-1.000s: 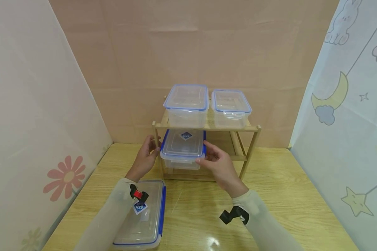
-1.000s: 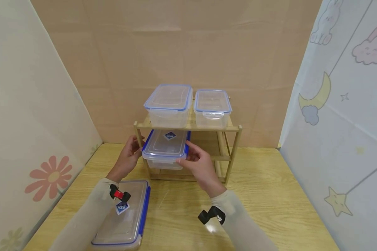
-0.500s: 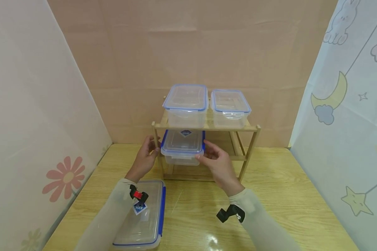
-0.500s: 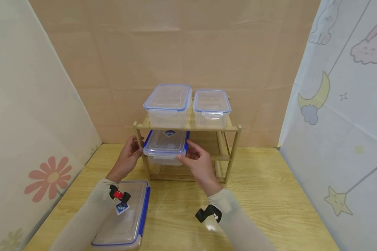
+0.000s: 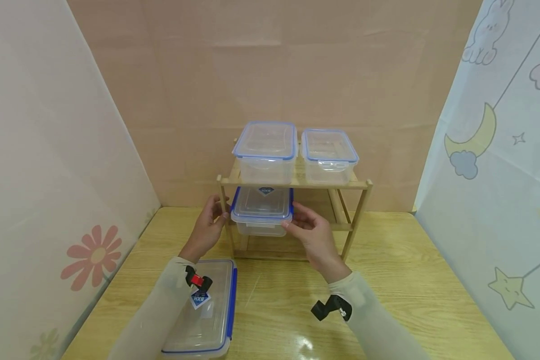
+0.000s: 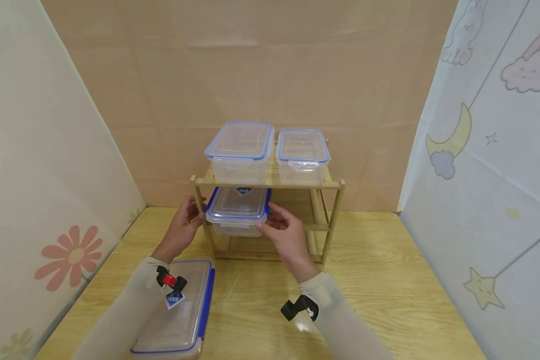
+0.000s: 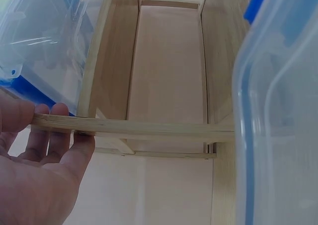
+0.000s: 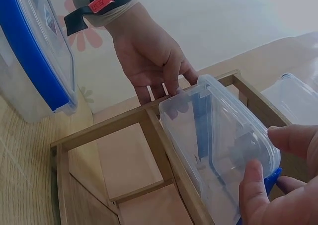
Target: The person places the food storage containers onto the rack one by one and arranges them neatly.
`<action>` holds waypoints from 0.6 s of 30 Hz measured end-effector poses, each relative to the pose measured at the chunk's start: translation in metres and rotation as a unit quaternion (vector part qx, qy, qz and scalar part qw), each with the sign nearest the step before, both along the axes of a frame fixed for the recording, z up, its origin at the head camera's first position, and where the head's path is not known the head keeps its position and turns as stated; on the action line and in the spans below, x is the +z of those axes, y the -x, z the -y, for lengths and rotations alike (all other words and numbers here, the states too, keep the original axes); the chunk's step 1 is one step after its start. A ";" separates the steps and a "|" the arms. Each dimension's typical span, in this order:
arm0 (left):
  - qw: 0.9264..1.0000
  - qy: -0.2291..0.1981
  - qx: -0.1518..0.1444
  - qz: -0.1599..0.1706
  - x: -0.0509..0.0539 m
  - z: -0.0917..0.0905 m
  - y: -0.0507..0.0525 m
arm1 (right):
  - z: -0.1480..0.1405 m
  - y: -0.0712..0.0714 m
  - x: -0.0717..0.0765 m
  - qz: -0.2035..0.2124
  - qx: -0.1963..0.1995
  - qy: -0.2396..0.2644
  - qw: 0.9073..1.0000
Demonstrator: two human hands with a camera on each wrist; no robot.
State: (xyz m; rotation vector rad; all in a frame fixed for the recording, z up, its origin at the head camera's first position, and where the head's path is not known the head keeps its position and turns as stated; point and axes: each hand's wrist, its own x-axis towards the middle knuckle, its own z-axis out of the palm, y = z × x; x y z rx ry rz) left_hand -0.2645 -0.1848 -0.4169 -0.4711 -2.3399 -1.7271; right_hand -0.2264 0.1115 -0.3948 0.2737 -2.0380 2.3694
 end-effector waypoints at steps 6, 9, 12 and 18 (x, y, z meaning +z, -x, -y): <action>1.000 -0.003 -0.003 -0.004 0.001 0.001 0.001 | -0.003 -0.005 0.000 -0.011 -0.002 -0.012 1.000; 1.000 -0.009 -0.006 -0.002 0.002 0.001 0.000 | -0.004 -0.011 -0.002 -0.016 -0.002 -0.019 1.000; 1.000 -0.010 -0.008 0.001 0.001 0.002 0.000 | -0.005 -0.017 -0.005 -0.019 -0.001 -0.019 1.000; 1.000 -0.018 -0.012 0.009 0.002 0.003 0.001 | -0.005 -0.027 -0.008 -0.018 0.000 -0.005 1.000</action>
